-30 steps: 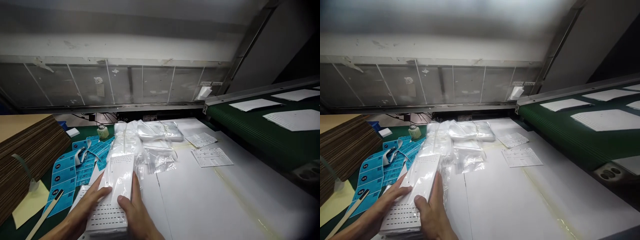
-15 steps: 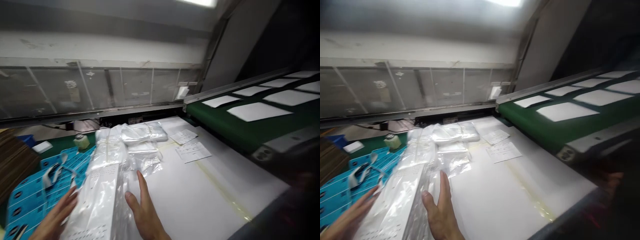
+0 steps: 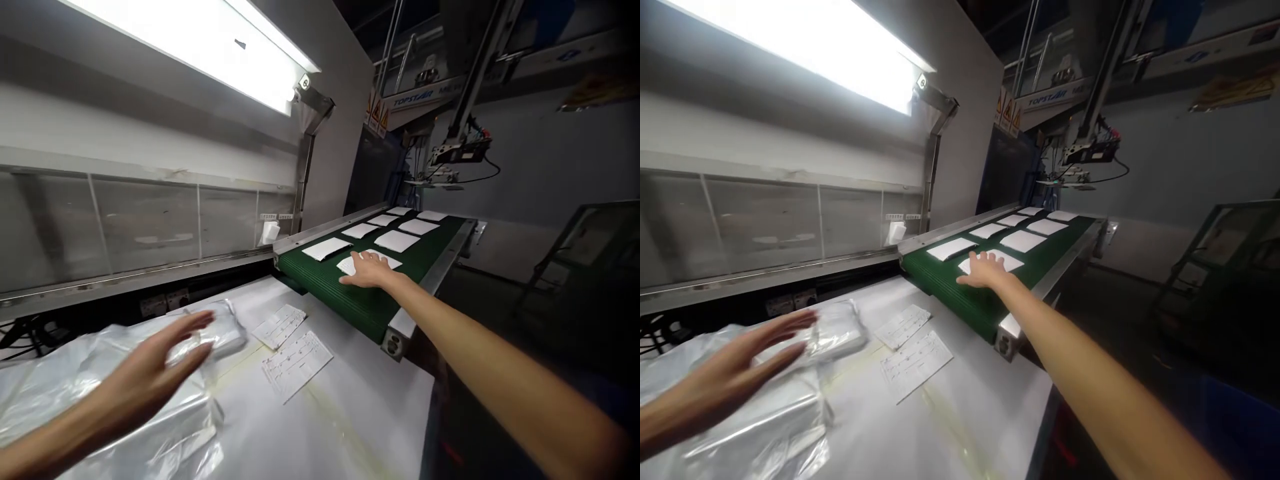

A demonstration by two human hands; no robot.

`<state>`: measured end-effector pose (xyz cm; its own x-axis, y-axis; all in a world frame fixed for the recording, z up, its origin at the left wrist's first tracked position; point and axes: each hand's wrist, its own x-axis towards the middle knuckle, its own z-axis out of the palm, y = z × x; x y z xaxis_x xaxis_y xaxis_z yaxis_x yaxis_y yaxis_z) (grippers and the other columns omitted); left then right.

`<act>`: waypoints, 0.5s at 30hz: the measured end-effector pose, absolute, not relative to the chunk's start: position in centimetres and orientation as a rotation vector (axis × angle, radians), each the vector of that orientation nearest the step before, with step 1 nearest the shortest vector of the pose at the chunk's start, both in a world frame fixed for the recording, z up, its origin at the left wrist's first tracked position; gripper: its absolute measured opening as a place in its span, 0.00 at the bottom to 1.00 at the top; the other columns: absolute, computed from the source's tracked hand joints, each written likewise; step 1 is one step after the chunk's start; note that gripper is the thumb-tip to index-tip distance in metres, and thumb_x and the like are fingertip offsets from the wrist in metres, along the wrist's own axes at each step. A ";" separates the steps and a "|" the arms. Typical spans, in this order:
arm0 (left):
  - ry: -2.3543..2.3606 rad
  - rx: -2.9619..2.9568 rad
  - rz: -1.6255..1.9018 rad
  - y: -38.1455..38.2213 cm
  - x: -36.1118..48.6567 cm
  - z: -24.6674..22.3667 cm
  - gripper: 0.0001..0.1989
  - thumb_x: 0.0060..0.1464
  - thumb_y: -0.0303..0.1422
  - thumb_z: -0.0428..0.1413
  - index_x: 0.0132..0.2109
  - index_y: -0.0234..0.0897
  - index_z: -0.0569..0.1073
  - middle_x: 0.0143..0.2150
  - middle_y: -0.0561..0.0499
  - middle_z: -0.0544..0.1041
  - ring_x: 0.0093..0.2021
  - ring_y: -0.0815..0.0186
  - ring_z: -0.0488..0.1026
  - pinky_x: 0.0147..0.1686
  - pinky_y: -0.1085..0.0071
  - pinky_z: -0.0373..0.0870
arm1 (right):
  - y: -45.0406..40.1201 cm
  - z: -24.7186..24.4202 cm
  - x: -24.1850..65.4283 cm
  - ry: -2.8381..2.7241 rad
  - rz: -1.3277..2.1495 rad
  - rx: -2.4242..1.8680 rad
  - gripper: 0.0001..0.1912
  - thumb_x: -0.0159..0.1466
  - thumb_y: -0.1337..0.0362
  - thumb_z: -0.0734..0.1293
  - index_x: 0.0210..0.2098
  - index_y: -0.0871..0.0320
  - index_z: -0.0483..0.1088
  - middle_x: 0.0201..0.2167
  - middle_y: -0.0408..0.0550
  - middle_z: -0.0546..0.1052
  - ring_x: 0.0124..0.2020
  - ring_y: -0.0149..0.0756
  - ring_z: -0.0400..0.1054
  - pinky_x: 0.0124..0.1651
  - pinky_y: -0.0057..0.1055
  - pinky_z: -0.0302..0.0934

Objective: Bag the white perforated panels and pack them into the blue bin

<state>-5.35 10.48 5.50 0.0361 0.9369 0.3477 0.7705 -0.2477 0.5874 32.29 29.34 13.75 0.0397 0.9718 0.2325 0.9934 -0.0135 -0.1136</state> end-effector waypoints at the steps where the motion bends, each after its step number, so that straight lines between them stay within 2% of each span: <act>1: 1.653 2.164 0.920 14.2 -2.6 6.1 0.28 0.56 0.50 0.47 0.59 0.44 0.61 0.58 0.50 0.68 0.55 0.59 0.67 0.52 0.64 0.67 | 30.8 13.5 33.8 -2.000 -0.141 -2.128 0.23 0.62 0.57 0.64 0.56 0.57 0.60 0.59 0.52 0.60 0.58 0.49 0.56 0.57 0.55 0.50; 4: 1.500 2.448 0.858 26.0 6.3 7.6 0.27 0.58 0.44 0.46 0.60 0.35 0.59 0.60 0.46 0.66 0.58 0.62 0.64 0.56 0.69 0.62 | 33.6 11.9 37.2 -1.980 -0.150 -2.231 0.25 0.63 0.57 0.63 0.57 0.56 0.58 0.60 0.53 0.59 0.58 0.49 0.56 0.56 0.55 0.51; 8: 1.494 2.482 0.891 38.4 16.0 8.0 0.29 0.56 0.42 0.50 0.61 0.33 0.58 0.60 0.42 0.65 0.59 0.57 0.62 0.57 0.63 0.59 | 34.8 10.3 39.4 -2.058 -0.227 -2.196 0.26 0.63 0.54 0.63 0.57 0.57 0.58 0.57 0.54 0.62 0.55 0.47 0.59 0.53 0.51 0.56; 10: 1.523 2.453 0.928 42.0 19.1 7.6 0.28 0.56 0.43 0.52 0.60 0.34 0.59 0.61 0.41 0.62 0.60 0.55 0.60 0.57 0.55 0.57 | 34.9 10.0 39.9 -2.111 -0.297 -2.138 0.25 0.63 0.53 0.62 0.56 0.58 0.59 0.55 0.53 0.64 0.52 0.45 0.62 0.51 0.48 0.59; 12: 1.566 2.399 0.954 44.2 21.0 7.3 0.24 0.56 0.42 0.53 0.57 0.36 0.63 0.59 0.42 0.63 0.58 0.54 0.61 0.55 0.49 0.57 | 34.8 10.0 39.9 -2.155 -0.355 -2.079 0.24 0.63 0.53 0.62 0.54 0.58 0.61 0.52 0.53 0.67 0.49 0.43 0.64 0.49 0.46 0.61; 15: 1.628 2.297 1.012 45.5 21.8 7.5 0.18 0.58 0.40 0.52 0.51 0.35 0.68 0.53 0.44 0.69 0.52 0.57 0.67 0.51 0.50 0.62 | 34.5 10.1 39.6 -2.176 -0.398 -1.993 0.21 0.62 0.52 0.62 0.50 0.59 0.64 0.48 0.51 0.70 0.47 0.41 0.66 0.48 0.45 0.61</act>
